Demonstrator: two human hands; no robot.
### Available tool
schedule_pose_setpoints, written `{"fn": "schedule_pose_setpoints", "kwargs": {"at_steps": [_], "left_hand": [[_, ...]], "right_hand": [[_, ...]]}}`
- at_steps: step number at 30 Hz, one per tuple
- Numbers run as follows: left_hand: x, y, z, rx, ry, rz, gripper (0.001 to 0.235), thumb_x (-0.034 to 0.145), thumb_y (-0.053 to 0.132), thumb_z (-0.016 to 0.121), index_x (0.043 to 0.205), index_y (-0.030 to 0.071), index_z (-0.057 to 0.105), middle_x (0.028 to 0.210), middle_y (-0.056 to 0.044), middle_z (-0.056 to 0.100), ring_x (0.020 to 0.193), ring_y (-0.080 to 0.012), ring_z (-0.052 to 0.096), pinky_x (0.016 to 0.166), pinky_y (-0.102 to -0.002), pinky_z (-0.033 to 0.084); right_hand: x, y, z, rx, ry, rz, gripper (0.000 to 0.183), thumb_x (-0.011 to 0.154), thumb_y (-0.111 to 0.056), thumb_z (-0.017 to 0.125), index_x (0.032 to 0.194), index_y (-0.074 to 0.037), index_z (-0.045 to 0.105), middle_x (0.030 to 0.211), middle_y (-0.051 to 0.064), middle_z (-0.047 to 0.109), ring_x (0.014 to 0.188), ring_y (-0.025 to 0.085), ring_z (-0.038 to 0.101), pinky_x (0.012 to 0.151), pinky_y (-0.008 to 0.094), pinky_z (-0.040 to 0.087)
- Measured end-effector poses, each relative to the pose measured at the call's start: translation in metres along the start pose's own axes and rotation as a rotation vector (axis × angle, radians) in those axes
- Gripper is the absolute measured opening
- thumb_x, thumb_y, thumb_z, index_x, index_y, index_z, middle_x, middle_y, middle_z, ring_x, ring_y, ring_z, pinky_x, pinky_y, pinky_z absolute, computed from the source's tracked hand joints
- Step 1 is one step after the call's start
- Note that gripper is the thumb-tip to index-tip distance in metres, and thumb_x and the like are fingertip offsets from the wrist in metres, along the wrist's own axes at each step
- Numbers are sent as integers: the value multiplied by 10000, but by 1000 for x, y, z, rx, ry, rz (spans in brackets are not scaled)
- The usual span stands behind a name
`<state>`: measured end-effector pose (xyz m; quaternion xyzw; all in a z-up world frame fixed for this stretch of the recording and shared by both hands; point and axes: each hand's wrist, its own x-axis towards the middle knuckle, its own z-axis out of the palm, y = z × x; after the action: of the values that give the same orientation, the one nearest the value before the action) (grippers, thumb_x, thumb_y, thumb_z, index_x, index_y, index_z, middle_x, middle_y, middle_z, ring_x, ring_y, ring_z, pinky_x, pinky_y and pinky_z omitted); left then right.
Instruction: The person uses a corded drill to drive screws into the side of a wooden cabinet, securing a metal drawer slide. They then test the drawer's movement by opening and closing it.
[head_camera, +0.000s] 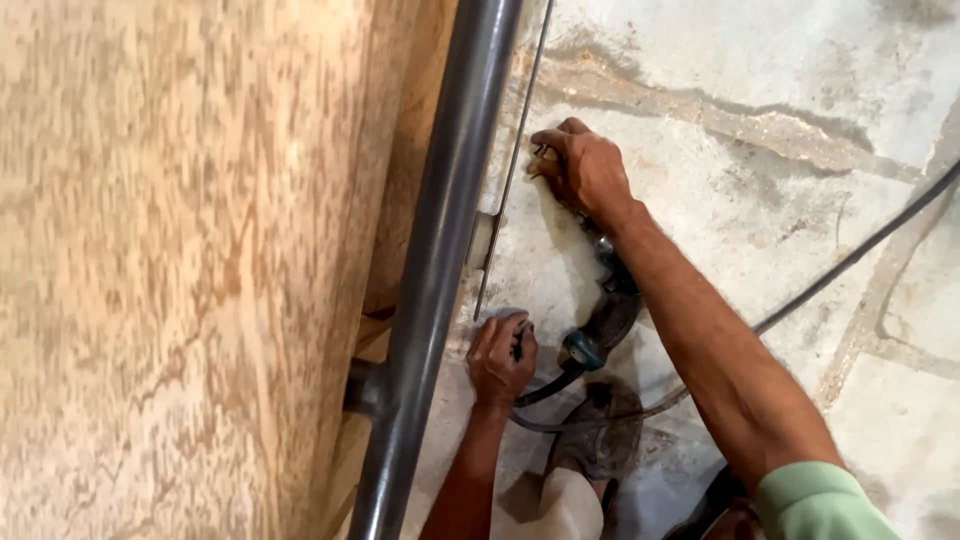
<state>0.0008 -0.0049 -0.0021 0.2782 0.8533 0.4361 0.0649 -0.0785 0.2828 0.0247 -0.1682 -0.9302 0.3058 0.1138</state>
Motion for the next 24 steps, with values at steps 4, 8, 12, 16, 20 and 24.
{"fn": "schedule_pose_setpoints", "kwargs": {"at_steps": [4,8,12,16,20,24], "left_hand": [[0,2,-2,5,10,-1,181,910,134,729,1090,119,744,919,-63,696,795,-253,685,688,-389,572],[-3,0,-1,-6,-3,-18,184,919,152,733,1101,129,746,902,-57,693,775,-241,684,677,-395,571],[-11,-11,8,-8,-1,-4,189,922,170,741,1108,136,748,917,-61,699,782,-235,686,664,-392,570],[-9,-7,5,-16,-24,-44,194,907,173,746,1098,140,754,896,-52,697,752,-215,688,661,-388,575],[-4,2,-1,-11,-4,-21,197,889,163,751,1083,136,752,869,-45,682,740,-223,680,668,-389,574],[-3,2,-2,-19,16,-9,193,889,160,752,1080,133,748,876,-41,685,741,-221,683,666,-381,572]], "right_hand": [[-7,13,19,38,-106,67,156,963,-130,657,1071,-123,770,1129,107,726,771,268,693,725,391,599],[-19,-3,12,-71,-92,-27,126,903,-92,697,998,-107,778,1022,111,730,783,283,675,696,415,568],[-22,21,30,40,-123,91,138,948,-75,633,1016,-109,748,1087,103,712,745,242,680,669,356,588],[-21,2,-3,268,-38,224,100,907,-119,665,966,-87,739,951,143,728,853,301,700,786,417,576],[-18,-21,-20,118,-67,77,263,841,-244,799,1047,-82,778,997,166,725,821,330,700,723,426,557],[-24,-9,12,-41,-125,-52,304,810,-158,746,1084,-26,750,983,192,714,701,373,669,625,476,527]]}}
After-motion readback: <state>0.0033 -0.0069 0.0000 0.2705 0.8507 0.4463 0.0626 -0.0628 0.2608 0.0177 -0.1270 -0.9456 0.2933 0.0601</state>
